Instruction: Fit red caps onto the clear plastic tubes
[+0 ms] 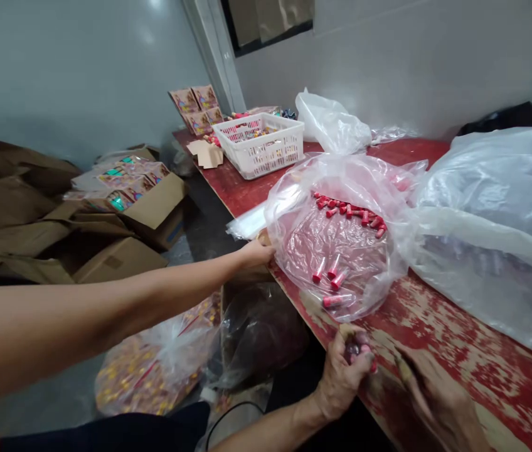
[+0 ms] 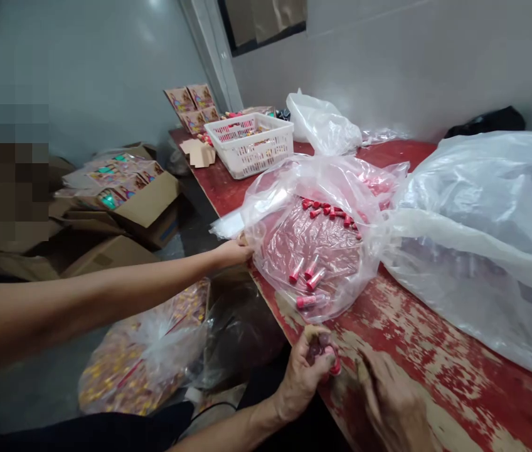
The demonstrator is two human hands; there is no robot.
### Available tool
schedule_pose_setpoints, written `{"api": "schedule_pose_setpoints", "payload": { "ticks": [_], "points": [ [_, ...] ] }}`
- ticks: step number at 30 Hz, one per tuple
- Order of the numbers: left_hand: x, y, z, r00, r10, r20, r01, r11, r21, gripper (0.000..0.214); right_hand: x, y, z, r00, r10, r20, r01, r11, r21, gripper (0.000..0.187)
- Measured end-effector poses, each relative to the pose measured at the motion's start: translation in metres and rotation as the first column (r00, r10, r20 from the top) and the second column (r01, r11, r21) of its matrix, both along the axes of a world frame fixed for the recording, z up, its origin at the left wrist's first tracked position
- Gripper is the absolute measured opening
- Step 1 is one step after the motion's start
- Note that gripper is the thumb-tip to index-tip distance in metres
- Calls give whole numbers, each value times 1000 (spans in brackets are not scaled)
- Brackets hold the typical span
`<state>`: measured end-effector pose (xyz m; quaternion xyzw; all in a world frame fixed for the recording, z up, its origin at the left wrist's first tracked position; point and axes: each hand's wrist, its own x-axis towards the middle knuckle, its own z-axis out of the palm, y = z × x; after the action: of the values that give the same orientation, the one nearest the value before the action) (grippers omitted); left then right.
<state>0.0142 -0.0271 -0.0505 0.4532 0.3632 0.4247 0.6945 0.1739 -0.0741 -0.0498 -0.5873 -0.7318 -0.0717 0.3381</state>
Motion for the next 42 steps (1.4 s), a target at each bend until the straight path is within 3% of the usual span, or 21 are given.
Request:
{"api": "schedule_pose_setpoints", "payload": {
  "ticks": [2,5,8,11,16,20,24,28,30,33,36,42],
  "points": [
    [-1,1,0,1000,11,29,-9,999,-46,36,-6,16,8,999,-26,-34,26,999,18,26],
    [-4,0,-4,999,42,7,-42,998,-56,36,-23,50,21,999,-10,48,8,999,42,23],
    [-7,-3,-9,998,65,-10,-66,996,-66,33,-39,84,27,972,11,237,25,989,-145,21],
    [-9,-4,-13,995,91,-28,-93,993,-73,32,-46,106,22,948,73,310,24,954,-298,19],
    [-11,-3,-13,994,104,-17,-105,991,-83,40,-47,114,10,953,55,298,50,942,-332,10],
    [-11,-1,-13,996,82,-30,-84,994,-74,38,-37,95,15,976,12,216,57,950,-307,17],
    [-8,-2,-10,997,80,-1,-79,995,-68,32,-8,44,27,981,15,-193,-53,980,-193,23],
    [2,-3,-6,996,23,-82,-13,992,126,22,21,-12,31,955,-180,-235,144,976,-160,19],
    [10,-3,-7,981,18,-195,44,949,313,21,26,-30,26,955,-252,-158,237,966,-106,19],
    [25,-1,-11,968,59,-244,102,794,599,31,22,-39,10,961,-275,-26,273,960,-64,18],
    [37,2,-16,965,69,-254,139,683,717,40,15,-39,-4,961,-275,-28,272,959,-78,20],
    [39,4,-21,931,97,-351,193,685,702,39,8,-42,-12,936,-344,-75,334,934,-123,24]
  ]
}}
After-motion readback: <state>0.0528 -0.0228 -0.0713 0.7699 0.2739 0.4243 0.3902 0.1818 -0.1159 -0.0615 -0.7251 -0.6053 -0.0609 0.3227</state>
